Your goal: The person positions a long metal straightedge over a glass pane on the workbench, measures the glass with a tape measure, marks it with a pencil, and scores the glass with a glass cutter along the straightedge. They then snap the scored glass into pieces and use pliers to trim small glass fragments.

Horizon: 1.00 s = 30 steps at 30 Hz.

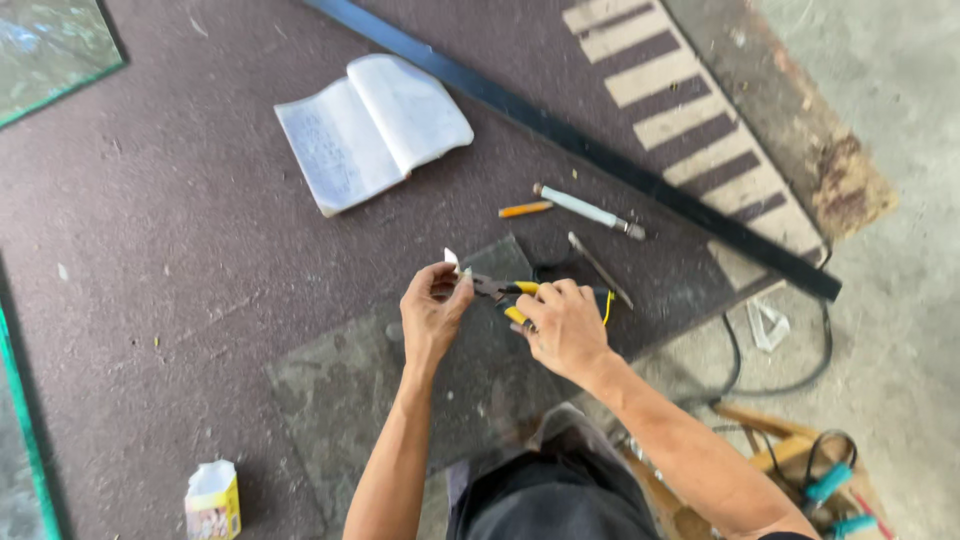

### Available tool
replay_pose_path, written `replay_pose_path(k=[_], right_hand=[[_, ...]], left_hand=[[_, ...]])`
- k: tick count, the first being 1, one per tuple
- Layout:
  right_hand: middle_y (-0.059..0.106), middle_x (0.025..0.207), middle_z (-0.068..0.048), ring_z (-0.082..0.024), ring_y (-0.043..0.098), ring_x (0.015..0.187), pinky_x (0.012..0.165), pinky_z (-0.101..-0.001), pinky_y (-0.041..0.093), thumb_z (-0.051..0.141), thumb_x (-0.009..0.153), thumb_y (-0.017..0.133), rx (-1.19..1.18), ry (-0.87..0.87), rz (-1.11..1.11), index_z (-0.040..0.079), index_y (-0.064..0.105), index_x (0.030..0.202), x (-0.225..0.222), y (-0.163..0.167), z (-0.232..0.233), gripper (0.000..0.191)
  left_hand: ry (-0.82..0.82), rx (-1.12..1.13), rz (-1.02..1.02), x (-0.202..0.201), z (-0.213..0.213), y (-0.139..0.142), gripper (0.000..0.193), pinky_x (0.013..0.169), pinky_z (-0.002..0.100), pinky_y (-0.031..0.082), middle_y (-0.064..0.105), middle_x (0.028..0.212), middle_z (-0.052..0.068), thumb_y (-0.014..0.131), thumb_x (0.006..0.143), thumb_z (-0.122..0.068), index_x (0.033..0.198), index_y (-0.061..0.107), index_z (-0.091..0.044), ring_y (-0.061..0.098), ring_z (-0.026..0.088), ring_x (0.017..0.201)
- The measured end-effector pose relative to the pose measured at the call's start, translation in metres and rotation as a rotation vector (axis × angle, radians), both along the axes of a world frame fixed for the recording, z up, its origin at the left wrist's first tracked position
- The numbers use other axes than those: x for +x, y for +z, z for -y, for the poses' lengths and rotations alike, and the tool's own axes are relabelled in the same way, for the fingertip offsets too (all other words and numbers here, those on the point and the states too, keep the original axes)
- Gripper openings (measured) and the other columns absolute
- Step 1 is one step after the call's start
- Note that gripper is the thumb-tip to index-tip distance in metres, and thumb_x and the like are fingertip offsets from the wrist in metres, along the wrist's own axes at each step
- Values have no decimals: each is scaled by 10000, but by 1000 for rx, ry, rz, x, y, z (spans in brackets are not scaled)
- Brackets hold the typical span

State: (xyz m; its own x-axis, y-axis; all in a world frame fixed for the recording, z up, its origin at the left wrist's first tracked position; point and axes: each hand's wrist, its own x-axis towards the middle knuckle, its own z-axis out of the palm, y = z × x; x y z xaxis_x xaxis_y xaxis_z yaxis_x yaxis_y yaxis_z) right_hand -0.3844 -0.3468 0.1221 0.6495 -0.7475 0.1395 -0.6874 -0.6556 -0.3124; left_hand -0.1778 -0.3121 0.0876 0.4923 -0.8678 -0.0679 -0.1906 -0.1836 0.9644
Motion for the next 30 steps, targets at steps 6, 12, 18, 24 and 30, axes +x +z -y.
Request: replay_pose_path(k=[6,12,18,24,30], right_hand=[[677,1031,-41,-291,559,1107,928,-550,369,298,795,786,-93,34,9,168,708,980,20,3,64,239],[637,1190,-94,-302,496,1229,1012,-557,318,413,888,737,102,41,-298,169,693,1112,16,0,145,334],[660,1174,-103,-320,518,1227,1016,-557,347,419,890,728,-1,146,-278,150,703,1032,-13,-15,238,305],[702,1042,-84,-303,647,1046,907,-516,471,458,914,778,132,-100,-122,130,710,1033,-59,-41,321,355],[719,1051,-122,-352,661,1047,864,-574,449,495,818,821,-35,-281,-367,217,800,1049,-94,-22,383,363]], left_hand=[[111,-8,-26,13,53,2,386,789,287,574,758,970,75,761,881,-206,1192,692,11,699,123,862],[219,21,184,13,107,-27,263,837,313,587,774,1004,96,709,933,-176,1136,736,-11,740,175,894],[303,47,255,9,116,-40,277,861,372,563,720,1096,124,714,893,-147,1141,713,-24,717,246,986],[203,141,482,-10,109,-33,326,862,446,520,683,1021,142,739,859,-202,1139,728,-37,660,318,959],[35,453,744,-26,131,-33,252,809,476,500,678,968,104,794,798,-322,905,739,-101,643,320,952]])
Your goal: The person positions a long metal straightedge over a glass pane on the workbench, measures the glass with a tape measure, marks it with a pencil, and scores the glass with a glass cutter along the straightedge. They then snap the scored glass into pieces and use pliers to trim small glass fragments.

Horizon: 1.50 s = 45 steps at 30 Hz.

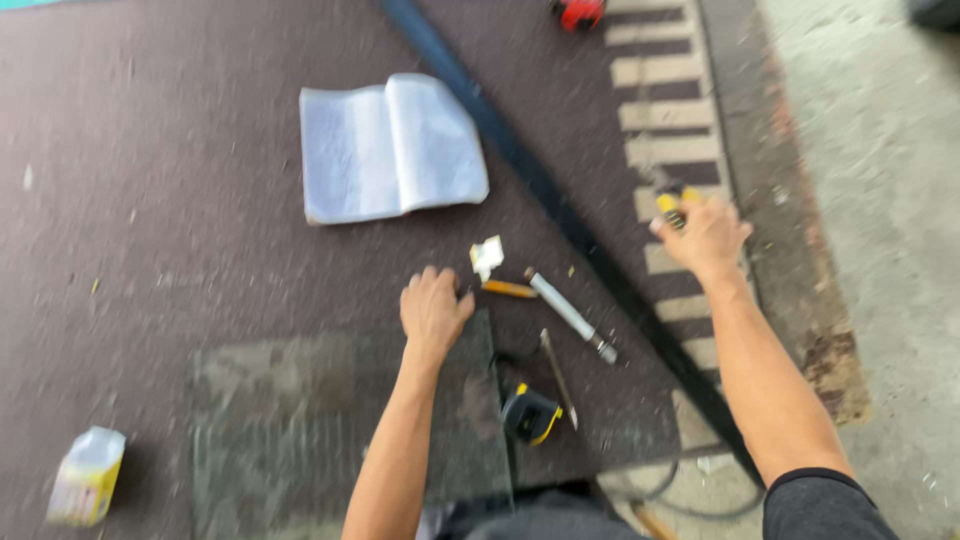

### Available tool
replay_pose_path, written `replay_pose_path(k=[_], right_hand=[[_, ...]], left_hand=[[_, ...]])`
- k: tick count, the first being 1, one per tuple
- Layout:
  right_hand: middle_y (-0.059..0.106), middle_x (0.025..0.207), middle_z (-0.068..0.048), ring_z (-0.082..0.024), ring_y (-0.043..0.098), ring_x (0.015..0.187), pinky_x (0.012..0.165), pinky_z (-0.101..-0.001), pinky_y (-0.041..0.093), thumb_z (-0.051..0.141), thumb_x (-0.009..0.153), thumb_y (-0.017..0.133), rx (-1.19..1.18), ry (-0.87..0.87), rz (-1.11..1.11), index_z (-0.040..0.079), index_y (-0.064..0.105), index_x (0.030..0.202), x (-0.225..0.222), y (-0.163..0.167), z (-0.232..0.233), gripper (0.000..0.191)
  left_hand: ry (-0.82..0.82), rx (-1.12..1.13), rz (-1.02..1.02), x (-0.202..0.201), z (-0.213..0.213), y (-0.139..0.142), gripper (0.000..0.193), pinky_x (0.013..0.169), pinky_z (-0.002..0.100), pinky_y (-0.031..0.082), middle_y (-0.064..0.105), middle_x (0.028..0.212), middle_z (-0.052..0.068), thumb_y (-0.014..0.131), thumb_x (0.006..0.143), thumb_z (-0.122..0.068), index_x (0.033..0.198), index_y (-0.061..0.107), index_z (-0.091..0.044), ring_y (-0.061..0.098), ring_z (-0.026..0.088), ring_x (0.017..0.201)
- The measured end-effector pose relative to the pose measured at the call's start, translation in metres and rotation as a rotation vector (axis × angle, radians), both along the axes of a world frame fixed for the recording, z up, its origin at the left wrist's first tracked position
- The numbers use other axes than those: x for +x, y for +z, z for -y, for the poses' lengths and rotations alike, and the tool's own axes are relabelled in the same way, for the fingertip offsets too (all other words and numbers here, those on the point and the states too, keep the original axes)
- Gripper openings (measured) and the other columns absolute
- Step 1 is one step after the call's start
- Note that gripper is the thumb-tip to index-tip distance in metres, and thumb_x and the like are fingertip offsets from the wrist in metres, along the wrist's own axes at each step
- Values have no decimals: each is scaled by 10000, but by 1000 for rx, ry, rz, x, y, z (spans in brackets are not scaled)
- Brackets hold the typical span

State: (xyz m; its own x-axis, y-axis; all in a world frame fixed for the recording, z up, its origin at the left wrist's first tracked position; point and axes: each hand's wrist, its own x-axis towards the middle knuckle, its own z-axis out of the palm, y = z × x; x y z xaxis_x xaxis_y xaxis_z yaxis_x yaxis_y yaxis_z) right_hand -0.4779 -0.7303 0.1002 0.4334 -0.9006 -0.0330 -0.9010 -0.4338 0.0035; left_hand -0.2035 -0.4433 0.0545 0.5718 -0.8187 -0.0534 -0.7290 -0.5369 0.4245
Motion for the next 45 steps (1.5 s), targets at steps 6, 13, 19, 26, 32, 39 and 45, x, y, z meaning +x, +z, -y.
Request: replay_pose_path(k=[6,13,19,26,32,39,45], right_hand=[[758,1168,-115,-356,684,1132,1019,-481,506,443,881,702,172,-29,322,264,618,1423,60,79,71,577],[746,1181,-104,-235,728,1056,1091,-529,296,62,876,724,315,-183,164,273,266,1630,148,148,152,907],[748,1137,-112,-219,732,986,977,-481,378,101,869,749,270,-56,85,228,341,1585,160,103,145,834],[751,1085,-121,-201,737,904,843,-424,473,147,861,779,258,-69,123,176,428,1533,116,48,107,759],[753,1040,-128,-185,742,834,729,-376,555,186,853,804,234,-73,286,131,502,1489,105,81,148,706],[733,1125,-135,-181,730,844,690,-361,599,376,854,847,236,-154,833,66,521,1455,112,64,140,752],[692,1273,-144,-259,712,920,762,-422,580,558,853,819,565,-414,984,67,503,1432,143,32,132,823]], left_hand=[[56,-12,27,-6,10,13,168,844,472,486,688,992,63,756,823,-272,918,772,-134,642,297,990],[142,-131,16,-22,-30,39,155,833,460,466,693,990,50,750,824,-222,937,766,-119,639,288,963],[185,-325,-70,-45,-81,46,114,784,459,508,681,935,85,759,859,-183,932,734,-100,656,318,896],[-8,-342,-213,-110,-44,26,108,740,467,506,654,870,91,765,829,-173,879,708,-97,648,322,843],[-250,-253,-203,-156,-4,29,83,801,455,480,654,901,91,746,852,-157,878,697,-94,642,304,919],[-104,-478,-309,-143,-54,54,218,823,434,480,698,1019,87,751,851,-158,1047,715,-69,636,302,943],[240,-482,-288,-123,-149,75,193,892,394,510,734,1024,65,760,818,-118,1008,739,-93,679,264,1008]])
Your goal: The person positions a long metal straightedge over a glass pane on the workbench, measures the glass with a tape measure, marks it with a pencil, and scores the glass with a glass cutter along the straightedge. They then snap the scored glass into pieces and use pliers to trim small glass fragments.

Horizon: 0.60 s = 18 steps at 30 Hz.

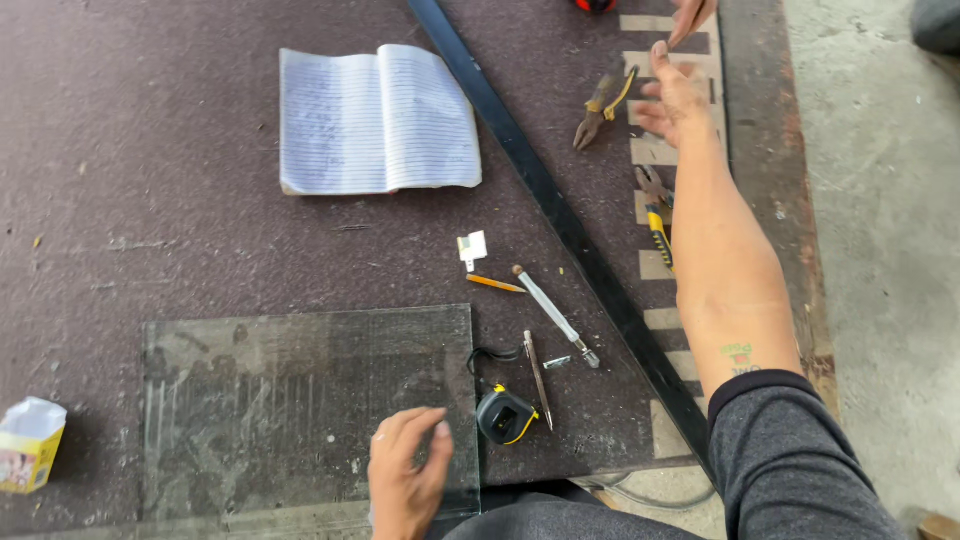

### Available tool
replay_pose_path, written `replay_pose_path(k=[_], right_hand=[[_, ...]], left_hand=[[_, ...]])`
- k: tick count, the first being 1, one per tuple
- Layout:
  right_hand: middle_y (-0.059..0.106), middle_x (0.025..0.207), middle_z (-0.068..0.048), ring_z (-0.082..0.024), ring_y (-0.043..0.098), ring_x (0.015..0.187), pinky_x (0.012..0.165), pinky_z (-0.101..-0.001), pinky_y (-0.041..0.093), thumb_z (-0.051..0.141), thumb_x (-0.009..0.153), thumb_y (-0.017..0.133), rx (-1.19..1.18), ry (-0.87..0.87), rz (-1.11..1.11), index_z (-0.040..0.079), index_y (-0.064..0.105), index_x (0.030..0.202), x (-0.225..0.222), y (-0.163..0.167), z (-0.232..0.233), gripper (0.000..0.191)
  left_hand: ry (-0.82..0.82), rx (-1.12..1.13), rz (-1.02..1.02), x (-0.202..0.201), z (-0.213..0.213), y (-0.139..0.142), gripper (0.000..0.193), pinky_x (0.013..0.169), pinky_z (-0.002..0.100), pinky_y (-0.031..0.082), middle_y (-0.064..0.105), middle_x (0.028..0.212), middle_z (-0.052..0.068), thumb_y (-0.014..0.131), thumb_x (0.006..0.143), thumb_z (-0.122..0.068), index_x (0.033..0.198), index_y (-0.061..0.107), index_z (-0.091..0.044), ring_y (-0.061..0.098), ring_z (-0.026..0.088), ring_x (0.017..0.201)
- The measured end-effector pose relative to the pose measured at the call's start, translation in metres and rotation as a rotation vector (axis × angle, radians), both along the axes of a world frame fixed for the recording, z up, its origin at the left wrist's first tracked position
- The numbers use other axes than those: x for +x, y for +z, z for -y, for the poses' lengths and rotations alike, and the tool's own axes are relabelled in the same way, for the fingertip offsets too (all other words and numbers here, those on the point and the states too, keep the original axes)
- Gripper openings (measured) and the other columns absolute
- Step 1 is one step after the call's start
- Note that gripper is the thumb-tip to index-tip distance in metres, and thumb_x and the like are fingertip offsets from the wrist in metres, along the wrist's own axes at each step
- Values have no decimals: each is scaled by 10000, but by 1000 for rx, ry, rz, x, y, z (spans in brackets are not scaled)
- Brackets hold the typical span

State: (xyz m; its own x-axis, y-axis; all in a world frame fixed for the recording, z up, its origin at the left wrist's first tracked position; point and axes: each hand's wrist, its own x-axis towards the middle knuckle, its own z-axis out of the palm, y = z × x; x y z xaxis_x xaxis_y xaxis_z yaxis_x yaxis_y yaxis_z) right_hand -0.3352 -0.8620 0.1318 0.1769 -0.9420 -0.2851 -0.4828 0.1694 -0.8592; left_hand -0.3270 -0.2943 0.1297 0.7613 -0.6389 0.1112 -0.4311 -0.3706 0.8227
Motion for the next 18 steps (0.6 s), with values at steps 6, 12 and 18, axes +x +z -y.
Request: replay_pose_path(k=[6,12,18], right_hand=[[515,1613,-268,-438,474,1496,1260,-516,350,391,1020,807,-813,653,-479,32,565,1512,39,-41,-31,655],[562,1400,-261,-428,562,1270,1071,-458,483,-38,715,749,-871,852,-444,153,613,1429,58,-34,-44,751],[612,1152,-235,-457,597,1145,977,-543,497,130,889,817,-993,827,-737,155,669,1177,62,-19,-86,324]], left_hand=[[182,72,41,36,-73,9,173,880,392,517,728,1046,83,733,849,-100,1021,725,-82,682,280,1015],[115,34,201,74,-57,1,160,866,419,523,722,1034,74,730,869,-121,1027,709,-101,683,277,985],[-208,-67,492,129,134,-65,548,954,444,518,619,1367,161,599,850,-1,1395,580,-57,621,349,1178]])
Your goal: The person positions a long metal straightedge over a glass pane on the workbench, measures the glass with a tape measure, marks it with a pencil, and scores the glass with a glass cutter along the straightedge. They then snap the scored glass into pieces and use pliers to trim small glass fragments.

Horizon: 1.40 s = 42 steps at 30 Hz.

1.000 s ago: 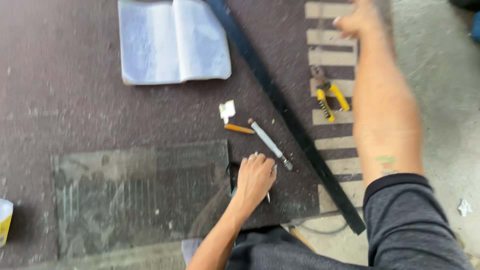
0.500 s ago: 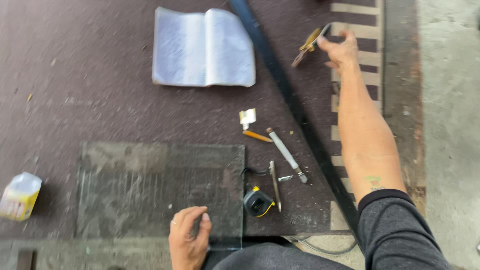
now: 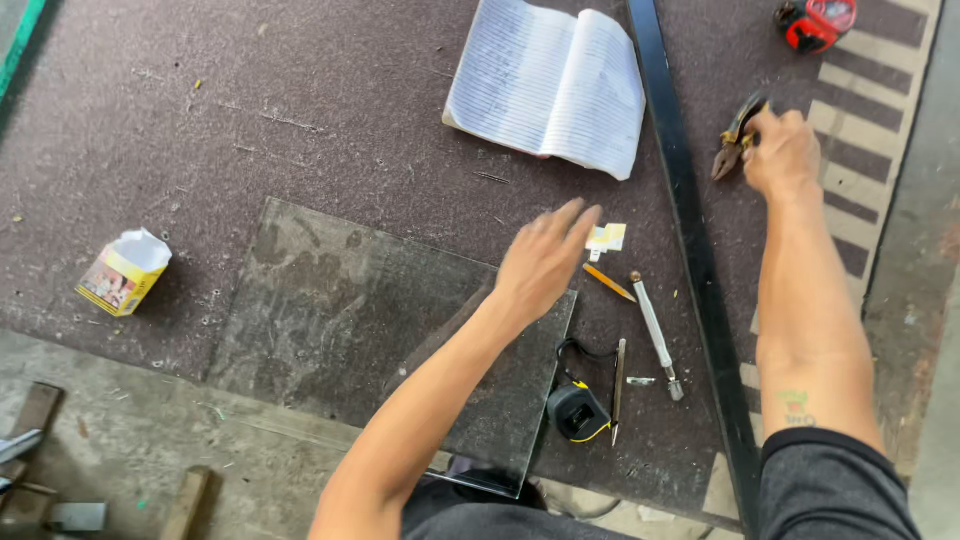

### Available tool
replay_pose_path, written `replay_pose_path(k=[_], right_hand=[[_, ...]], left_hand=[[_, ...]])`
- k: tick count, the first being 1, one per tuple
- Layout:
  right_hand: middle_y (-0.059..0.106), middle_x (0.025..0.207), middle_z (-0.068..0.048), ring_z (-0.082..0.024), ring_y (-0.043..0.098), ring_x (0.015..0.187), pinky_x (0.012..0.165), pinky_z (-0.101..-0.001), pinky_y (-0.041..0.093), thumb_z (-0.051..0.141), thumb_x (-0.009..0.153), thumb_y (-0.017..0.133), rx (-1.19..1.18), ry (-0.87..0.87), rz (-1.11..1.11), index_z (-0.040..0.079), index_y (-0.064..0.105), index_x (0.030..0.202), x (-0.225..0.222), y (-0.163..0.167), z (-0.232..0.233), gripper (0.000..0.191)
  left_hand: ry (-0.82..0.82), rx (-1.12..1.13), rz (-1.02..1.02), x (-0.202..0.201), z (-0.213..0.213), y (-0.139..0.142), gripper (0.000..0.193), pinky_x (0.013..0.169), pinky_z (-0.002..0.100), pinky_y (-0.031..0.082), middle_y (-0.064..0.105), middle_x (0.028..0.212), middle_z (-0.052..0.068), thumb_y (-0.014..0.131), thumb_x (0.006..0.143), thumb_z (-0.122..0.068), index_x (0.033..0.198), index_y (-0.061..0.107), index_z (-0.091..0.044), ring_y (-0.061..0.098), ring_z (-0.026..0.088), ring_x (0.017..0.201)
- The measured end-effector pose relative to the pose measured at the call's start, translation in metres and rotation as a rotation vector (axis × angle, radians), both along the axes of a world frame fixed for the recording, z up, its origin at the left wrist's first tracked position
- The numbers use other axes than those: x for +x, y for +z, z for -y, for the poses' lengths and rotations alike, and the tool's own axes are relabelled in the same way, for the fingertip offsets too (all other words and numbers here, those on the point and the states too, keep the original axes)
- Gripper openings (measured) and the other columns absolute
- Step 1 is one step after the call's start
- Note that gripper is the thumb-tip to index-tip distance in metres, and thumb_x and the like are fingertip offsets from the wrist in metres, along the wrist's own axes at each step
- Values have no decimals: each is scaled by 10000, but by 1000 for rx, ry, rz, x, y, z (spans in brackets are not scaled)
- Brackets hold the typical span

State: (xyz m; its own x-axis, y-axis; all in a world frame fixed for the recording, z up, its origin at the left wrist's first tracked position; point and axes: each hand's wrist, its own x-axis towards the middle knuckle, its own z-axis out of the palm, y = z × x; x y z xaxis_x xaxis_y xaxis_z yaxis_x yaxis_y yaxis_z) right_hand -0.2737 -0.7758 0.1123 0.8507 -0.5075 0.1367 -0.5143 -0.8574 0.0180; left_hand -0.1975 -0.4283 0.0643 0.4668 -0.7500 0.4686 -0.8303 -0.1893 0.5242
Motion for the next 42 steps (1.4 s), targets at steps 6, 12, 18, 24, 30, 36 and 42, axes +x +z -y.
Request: replay_pose_path(k=[6,12,18,24,30,36,42], right_hand=[[650,1013,-179,-388,650,964,844,-615,437,282,1047,666,-288,102,46,27,622,1074,-31,-6,-25,261],[621,1030,-126,-304,627,919,831,-511,511,284,1143,484,302,-242,661,47,533,1157,-108,3,-56,243],[603,1243,-121,-368,583,1110,921,-596,460,266,1047,581,1029,-564,949,150,567,1214,-200,60,-279,205],[574,1418,-144,-458,538,1312,1058,-705,391,253,999,697,1567,-512,1365,167,587,1175,-220,35,-561,224],[569,1355,-189,-456,554,1331,1046,-799,383,201,904,766,2001,-441,1534,113,612,1202,-196,-37,-774,347],[673,960,-140,-241,633,794,692,-353,519,244,906,741,1232,-814,716,86,622,1126,-141,-91,-880,296],[520,691,-97,-148,454,630,562,-319,405,362,860,819,970,-725,517,-12,600,790,-117,-108,-915,439]], left_hand=[[-337,565,137,22,63,-17,241,1032,431,474,645,1295,21,651,991,-170,1226,684,-207,594,242,1270],[-144,-183,-55,48,-63,9,268,966,449,455,633,1198,50,853,607,-190,838,718,-176,600,344,1156],[-240,-249,-293,77,-236,45,338,878,351,559,580,1178,36,902,729,-48,1025,780,-156,646,255,1044],[-398,-337,-476,119,-374,50,300,991,381,628,560,1458,153,805,843,56,1052,645,-88,689,325,1220],[-253,60,-735,144,-483,42,272,782,300,580,771,1074,75,741,849,65,1076,690,-75,738,159,923],[12,434,-783,152,-545,39,160,631,318,483,711,813,76,792,913,-93,1035,699,-48,564,189,695],[-424,636,-489,145,-541,21,168,708,426,523,698,899,116,750,851,-163,976,700,-62,677,310,812]])
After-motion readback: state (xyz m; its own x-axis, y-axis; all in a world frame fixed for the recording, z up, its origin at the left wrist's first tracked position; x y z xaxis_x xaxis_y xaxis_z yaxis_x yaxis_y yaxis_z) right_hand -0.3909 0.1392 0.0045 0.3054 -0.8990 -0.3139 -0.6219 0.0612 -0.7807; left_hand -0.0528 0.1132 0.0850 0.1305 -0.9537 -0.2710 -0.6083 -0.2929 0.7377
